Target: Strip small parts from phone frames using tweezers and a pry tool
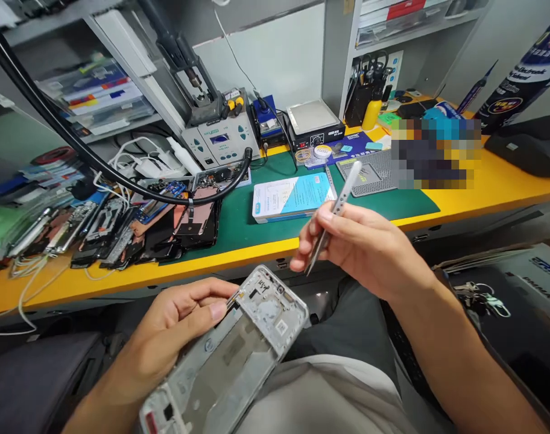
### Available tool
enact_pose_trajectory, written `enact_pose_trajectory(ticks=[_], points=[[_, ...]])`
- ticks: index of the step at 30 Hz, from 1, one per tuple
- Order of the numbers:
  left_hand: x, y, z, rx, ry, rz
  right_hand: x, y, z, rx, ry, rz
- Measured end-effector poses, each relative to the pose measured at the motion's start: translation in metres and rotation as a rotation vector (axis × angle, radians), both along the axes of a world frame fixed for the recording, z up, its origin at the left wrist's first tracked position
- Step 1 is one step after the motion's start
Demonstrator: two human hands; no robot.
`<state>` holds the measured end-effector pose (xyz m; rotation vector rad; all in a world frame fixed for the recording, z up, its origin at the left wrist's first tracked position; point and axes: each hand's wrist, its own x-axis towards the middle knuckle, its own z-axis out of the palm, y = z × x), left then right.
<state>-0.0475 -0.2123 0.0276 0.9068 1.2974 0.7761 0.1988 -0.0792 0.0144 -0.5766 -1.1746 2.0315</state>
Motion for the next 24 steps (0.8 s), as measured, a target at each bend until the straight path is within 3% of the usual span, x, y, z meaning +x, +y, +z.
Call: enact_pose_trajectory(ticks=[7,12,18,24], points=[[0.022,-0.007,-0.017,0.218,-0.013,0.283,0.0,-0.019,-0.01,0.091,-0.261,-0.242],[0.039,-0.007,-0.024,0.295,0.046,0.436,-0.026,-0.047,-0.024,-0.062,-0.33,-0.147],[0.04,-0.004,-0.03,0.298,0.14,0.443,-0.049,-0.058,-0.023,-0.149,-0.273,-0.105],[0.031,0.004,-0.043,0.347,0.032,0.464,-0.055,-0.064,-0.023,-0.074,-0.343,-0.127]])
